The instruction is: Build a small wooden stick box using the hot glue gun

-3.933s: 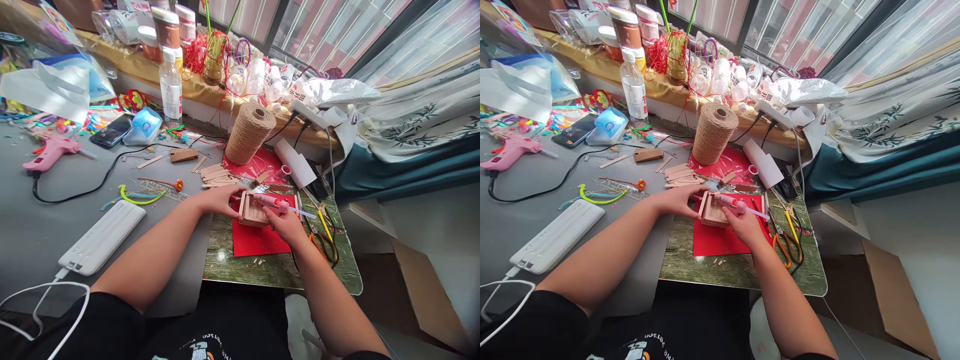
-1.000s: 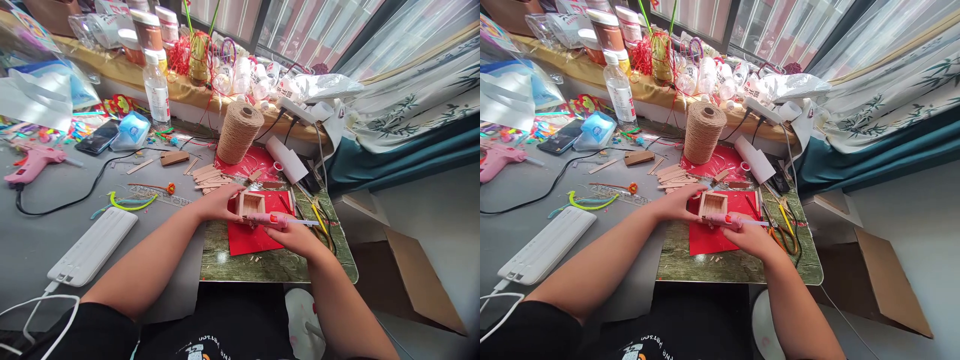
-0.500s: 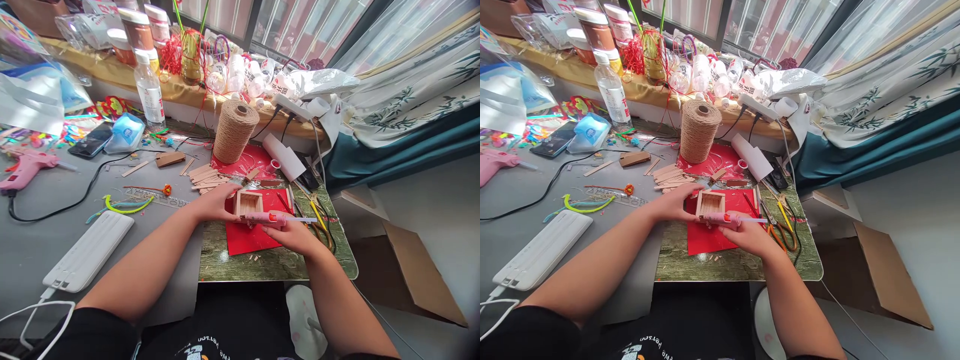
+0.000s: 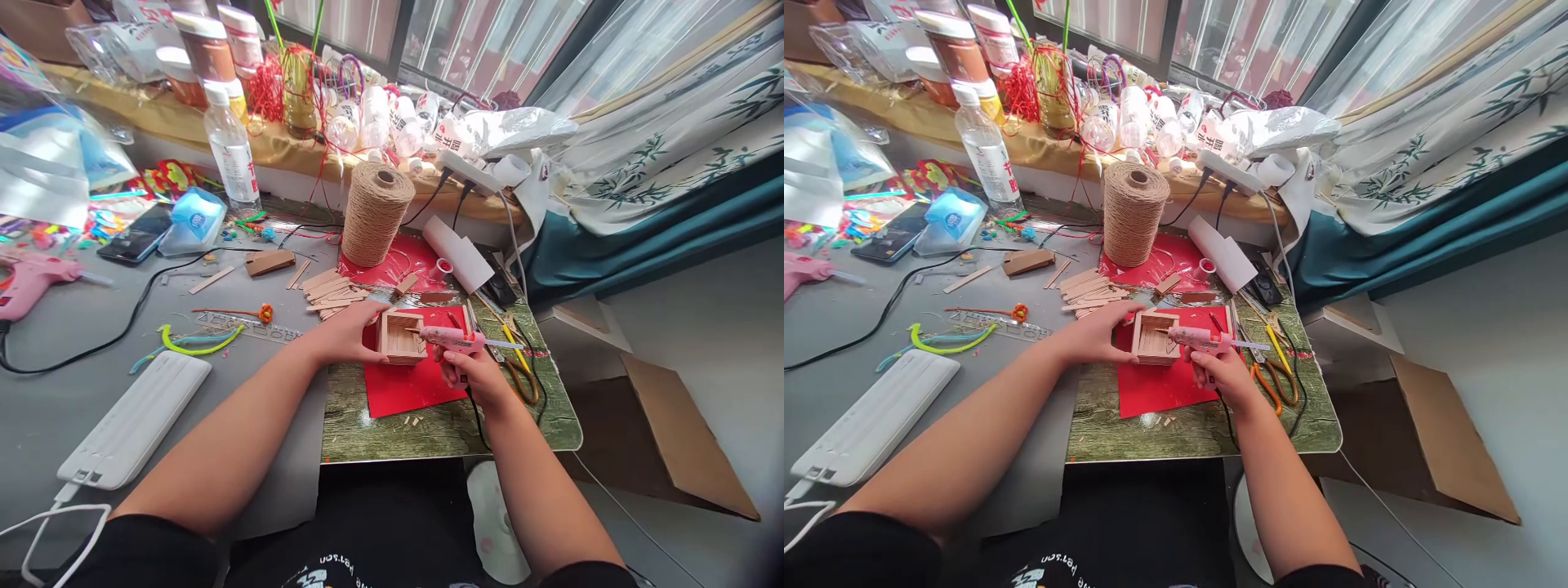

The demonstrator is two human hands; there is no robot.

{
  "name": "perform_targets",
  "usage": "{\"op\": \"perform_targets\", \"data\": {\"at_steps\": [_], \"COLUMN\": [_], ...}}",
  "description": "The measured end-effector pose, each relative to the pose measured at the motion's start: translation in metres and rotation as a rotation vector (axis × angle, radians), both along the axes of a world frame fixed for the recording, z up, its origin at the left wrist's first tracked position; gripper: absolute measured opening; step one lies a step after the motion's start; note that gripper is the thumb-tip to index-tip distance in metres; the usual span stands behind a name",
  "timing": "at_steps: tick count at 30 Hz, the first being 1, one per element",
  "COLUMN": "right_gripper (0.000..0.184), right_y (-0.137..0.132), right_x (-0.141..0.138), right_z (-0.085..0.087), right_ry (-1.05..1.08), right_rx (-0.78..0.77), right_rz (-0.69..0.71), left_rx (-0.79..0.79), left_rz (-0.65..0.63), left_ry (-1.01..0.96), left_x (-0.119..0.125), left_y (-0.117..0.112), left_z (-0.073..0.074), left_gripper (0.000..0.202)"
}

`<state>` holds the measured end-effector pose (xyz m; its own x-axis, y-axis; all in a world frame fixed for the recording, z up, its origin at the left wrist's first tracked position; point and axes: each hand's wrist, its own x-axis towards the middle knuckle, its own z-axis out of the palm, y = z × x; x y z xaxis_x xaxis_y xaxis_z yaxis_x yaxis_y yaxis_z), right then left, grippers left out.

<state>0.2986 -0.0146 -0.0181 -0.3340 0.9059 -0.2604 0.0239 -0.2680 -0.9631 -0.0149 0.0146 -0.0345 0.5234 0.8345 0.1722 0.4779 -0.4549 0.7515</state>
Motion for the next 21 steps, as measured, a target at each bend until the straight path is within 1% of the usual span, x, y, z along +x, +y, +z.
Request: {"op": "perform_targets", "data": {"at_steps": [3, 5, 13, 16, 21], "right_gripper": [0.027, 0.025, 0.021, 0.02, 0.02], "right_y": [0.002, 0.003, 0.003, 0.002, 0.002], "right_x": [-0.003, -0.005, -0.008, -0.008, -0.008], "right_z": [-0.009, -0.013, -0.028, -0.029, -0.029], "right_ry": [0.123, 0.174, 0.222, 0.239, 0.243], "right_rx": [-0.025, -0.04, -0.032, -0.024, -0.023], "right_rz": [-0.017, -0.011, -0.017, -0.023, -0.008], "left_rx": [-0.009, -0.009, -0.037, -0.04, -0.033], "left_rz": [0.007, 0.006, 0.006, 0.015, 0.019], "left_ry": [0.008, 0.004, 0.014, -0.005, -0.014], "left_x": [0.0, 0.0, 0.0, 0.0, 0.001], "left_y": [0.0, 0.0, 0.001, 0.0, -0.001], "left_z": [0.0, -0.001, -0.004, -0.003, 0.001], "left_gripper": [0.101, 0.101, 0.112, 0.109, 0.096]}}
